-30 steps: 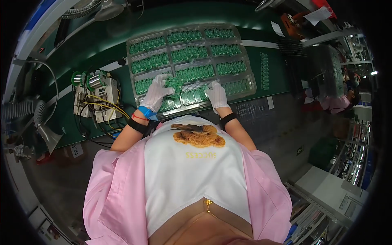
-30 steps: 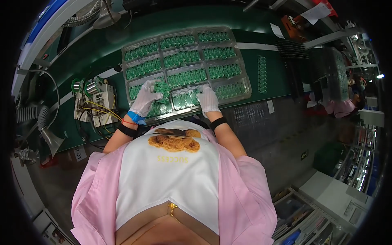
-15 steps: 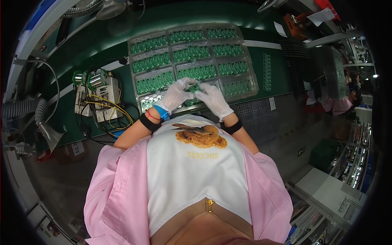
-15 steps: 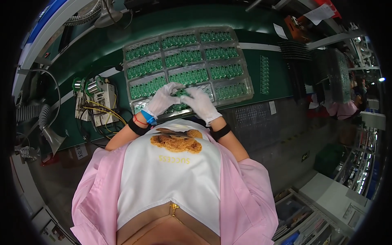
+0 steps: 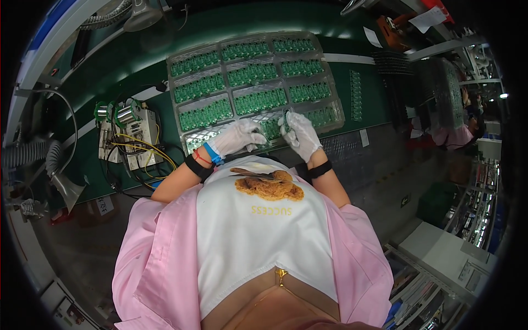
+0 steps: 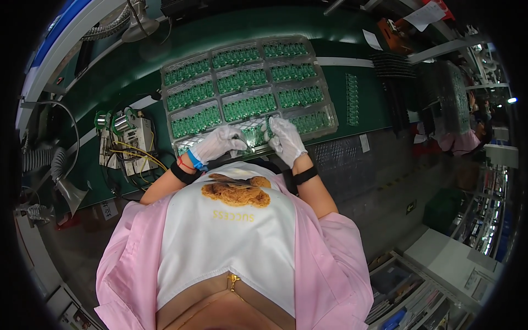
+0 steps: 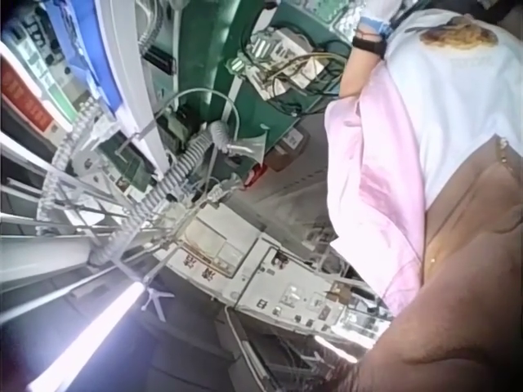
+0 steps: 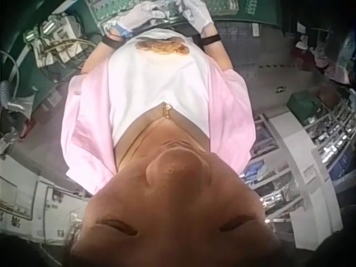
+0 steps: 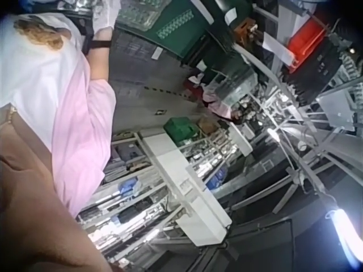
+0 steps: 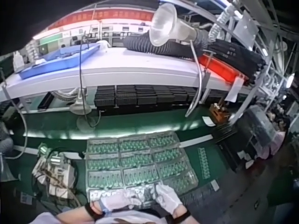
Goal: The person picks up circuit boards from a tray, separates them into smaller pieces by hand, and places the pieces back into the tray compartments. They then move the completed tray aside, retrieve a new tray, and continue the process.
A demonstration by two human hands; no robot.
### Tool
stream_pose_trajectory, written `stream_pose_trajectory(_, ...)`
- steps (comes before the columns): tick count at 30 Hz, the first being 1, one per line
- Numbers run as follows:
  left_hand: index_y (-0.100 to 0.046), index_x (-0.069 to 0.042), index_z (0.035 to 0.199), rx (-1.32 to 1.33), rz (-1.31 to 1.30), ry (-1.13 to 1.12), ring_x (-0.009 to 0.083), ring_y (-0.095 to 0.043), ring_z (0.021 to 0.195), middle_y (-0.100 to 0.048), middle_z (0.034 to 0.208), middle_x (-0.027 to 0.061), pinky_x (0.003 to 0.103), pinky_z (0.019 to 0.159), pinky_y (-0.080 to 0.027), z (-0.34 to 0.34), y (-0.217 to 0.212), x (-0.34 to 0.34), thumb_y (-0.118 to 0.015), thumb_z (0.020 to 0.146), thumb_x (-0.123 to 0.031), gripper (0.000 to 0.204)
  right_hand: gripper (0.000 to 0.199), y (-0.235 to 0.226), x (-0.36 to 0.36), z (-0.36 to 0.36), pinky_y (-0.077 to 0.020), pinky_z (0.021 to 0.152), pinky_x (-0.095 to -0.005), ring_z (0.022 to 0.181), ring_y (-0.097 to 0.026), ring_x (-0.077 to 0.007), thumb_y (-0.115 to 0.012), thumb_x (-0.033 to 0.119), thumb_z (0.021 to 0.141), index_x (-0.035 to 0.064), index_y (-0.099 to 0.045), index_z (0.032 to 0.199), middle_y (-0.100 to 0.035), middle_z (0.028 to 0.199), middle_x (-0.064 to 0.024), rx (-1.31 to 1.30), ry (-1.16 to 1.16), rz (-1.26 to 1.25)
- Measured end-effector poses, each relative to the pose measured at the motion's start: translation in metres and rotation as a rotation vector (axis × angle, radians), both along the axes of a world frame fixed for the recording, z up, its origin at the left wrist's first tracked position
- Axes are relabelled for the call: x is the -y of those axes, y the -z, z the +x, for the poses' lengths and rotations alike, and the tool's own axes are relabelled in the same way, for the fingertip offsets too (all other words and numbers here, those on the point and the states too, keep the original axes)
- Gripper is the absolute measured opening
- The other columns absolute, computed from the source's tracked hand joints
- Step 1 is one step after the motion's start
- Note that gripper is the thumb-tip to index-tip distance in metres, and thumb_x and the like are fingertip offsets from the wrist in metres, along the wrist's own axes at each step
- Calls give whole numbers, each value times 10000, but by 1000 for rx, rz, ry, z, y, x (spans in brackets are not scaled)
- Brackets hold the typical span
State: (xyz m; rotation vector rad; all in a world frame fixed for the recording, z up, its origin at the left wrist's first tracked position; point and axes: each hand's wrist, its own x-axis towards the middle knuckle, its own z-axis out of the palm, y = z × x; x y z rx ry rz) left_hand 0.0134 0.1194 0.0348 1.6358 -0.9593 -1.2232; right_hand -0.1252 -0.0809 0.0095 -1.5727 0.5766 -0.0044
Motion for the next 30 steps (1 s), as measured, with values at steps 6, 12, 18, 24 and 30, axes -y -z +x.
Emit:
stream_pose_trajectory(6, -590, 32, 976, 122, -60, -274, 152, -572, 613, -539, 824, 104, 286, 562, -490, 12, 16, -8, -613, 825, -136, 227, 198, 68, 8, 0, -496, 672, -422, 724, -608, -372, -639, 146, 802, 3, -608, 935, -605, 736, -170, -87, -40, -1027)
stream_pose_trajectory(12, -504, 93, 1079, -138, -61, -457, 140, -549, 683, -521, 863, 108, 267, 606, -488, 13, 40, -10, -634, 772, -51, 363, 216, 57, -5, 5, -481, 722, -436, 828, -608, -376, -660, 175, 784, -9, -627, 892, -628, 808, -197, -159, -13, -999)
stream_pose_trajectory(18, -503, 108, 1115, 100, -22, -401, 137, -588, 699, -558, 931, 147, 256, 550, -484, 15, 21, 2, -662, 771, -116, 440, 214, 6, -18, 18, -485, 740, -436, 840, -597, -388, -676, 167, 776, -17, -606, 861, -618, 855, -216, -33, 6, -918)
stream_pose_trajectory(24, -562, 87, 1027, 259, -101, -352, 116, -590, 576, -585, 851, 115, 236, 442, -441, 9, -10, 27, -656, 804, -203, 378, 139, -34, -35, 37, -461, 620, -345, 704, -598, -246, -593, 135, 853, 0, -611, 883, -599, 727, -147, 15, -160, -420)
stream_pose_trajectory(30, -604, 33, 902, -64, 20, -17, 116, -572, 547, -600, 774, 88, 259, 474, -449, 0, -21, 21, -650, 826, -253, 300, 197, -24, -5, 16, -425, 460, -317, 486, -510, -232, -615, 192, 855, -2, -593, 879, -567, 666, -106, 744, -266, -945)
